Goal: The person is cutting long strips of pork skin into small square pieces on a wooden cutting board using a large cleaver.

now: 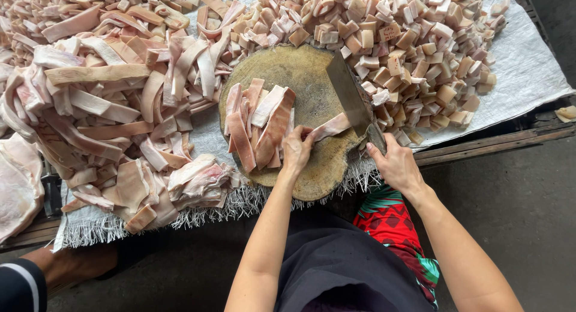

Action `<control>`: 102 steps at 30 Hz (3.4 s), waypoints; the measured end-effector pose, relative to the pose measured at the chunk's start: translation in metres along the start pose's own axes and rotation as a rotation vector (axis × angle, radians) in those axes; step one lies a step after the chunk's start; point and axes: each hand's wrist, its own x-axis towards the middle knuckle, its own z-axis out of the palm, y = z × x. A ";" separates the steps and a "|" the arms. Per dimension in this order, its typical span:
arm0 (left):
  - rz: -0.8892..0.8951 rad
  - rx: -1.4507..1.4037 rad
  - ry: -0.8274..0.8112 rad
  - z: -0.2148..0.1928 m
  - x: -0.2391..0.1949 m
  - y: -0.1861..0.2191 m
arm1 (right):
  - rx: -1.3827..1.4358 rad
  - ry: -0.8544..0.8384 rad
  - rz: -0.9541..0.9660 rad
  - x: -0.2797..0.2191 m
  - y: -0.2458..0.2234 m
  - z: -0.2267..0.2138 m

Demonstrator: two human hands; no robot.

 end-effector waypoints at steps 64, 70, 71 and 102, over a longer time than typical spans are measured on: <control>-0.278 -0.417 -0.003 -0.091 -0.023 0.018 | -0.447 0.115 -0.267 0.009 0.057 0.000; -0.131 -0.682 -0.202 -0.093 -0.025 0.069 | -0.147 0.100 -0.031 0.009 0.052 0.002; -0.087 -0.572 -0.219 -0.089 -0.026 0.075 | -0.151 0.091 -0.005 0.000 0.056 0.007; -0.142 -0.111 -0.001 -0.061 -0.021 0.003 | 0.033 0.364 -0.541 -0.018 -0.001 0.004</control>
